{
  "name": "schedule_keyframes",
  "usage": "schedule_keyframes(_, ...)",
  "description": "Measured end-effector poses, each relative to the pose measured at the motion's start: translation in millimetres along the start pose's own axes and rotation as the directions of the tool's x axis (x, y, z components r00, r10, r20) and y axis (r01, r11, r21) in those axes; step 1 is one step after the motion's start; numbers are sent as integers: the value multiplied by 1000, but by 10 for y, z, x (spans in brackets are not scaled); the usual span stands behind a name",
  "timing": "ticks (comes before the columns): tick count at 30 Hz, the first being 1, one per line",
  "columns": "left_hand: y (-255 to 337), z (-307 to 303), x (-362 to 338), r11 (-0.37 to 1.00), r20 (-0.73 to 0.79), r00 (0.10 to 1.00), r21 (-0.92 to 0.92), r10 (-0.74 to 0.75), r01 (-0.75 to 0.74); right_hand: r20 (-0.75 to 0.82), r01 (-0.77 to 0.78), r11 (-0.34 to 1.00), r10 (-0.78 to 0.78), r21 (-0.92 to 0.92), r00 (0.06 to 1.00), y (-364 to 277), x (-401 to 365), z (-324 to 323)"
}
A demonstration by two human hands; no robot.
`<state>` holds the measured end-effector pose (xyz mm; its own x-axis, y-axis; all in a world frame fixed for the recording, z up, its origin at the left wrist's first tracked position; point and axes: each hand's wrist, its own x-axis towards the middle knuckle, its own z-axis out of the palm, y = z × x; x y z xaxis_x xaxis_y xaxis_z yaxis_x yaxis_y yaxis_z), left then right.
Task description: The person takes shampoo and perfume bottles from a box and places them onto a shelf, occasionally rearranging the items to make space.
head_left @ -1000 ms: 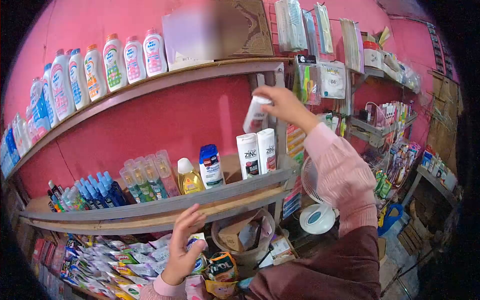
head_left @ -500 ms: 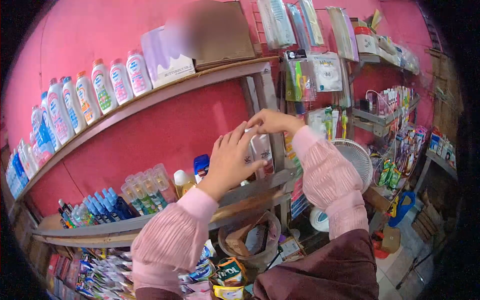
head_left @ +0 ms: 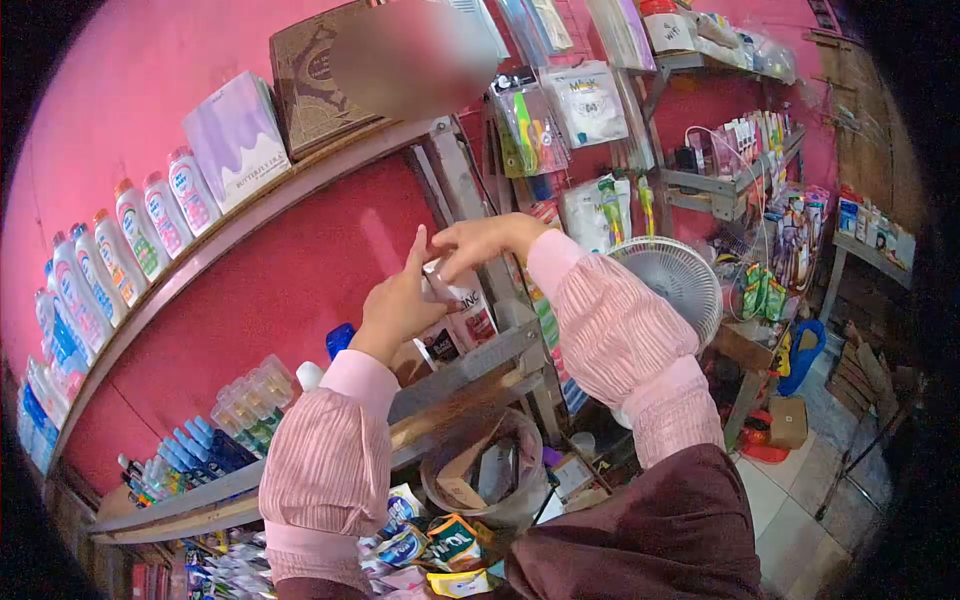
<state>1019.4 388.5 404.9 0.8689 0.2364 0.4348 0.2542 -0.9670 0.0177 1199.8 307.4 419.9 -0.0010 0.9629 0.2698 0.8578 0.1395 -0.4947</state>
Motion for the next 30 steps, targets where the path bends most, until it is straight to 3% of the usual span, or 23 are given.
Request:
schedule_keyframes(4, -69, -40, 27, 997, 24, 1000, -77, 3, -1, 35, 120, 986, -116, -117, 993, 45, -4, 62)
schedule_keyframes(7, -147, -69, 57, 991, 58, 998, -132, 25, -17, 111, -64, 997, 69, -45, 991, -72, -8, 37)
schedule_keyframes(16, -234, -53, 22, 959, 38, 993, -267, 108, -94, 87, 19, 998, -15, -55, 996, 71, 5, 80)
schedule_keyframes(21, -339, -185, 9, 957, 78, 989, -274, 122, -96, 57, 32, 973, -20, -226, 998, -21, -32, 104)
schedule_keyframes(23, -323, -219, -1, 965, 138, 986, -258, 96, -58, 68, 72, 956, -55, -285, 996, -97, -82, 89)
schedule_keyframes(24, -343, -191, 8, 956, 129, 986, -288, 102, -61, 60, 101, 968, -90, -228, 994, -78, -89, 98)
schedule_keyframes(27, -380, -147, 22, 956, 100, 988, -282, 117, -84, -10, 209, 917, -226, -341, 974, 13, -31, 141)
schedule_keyframes(28, -387, -157, 18, 951, 103, 988, -300, 114, -78, 42, 145, 949, -139, -280, 989, -30, -46, 119)
schedule_keyframes(30, -376, -163, 0, 939, 118, 987, -337, 112, -66, 36, 146, 945, -141, -291, 989, 3, -28, 128)
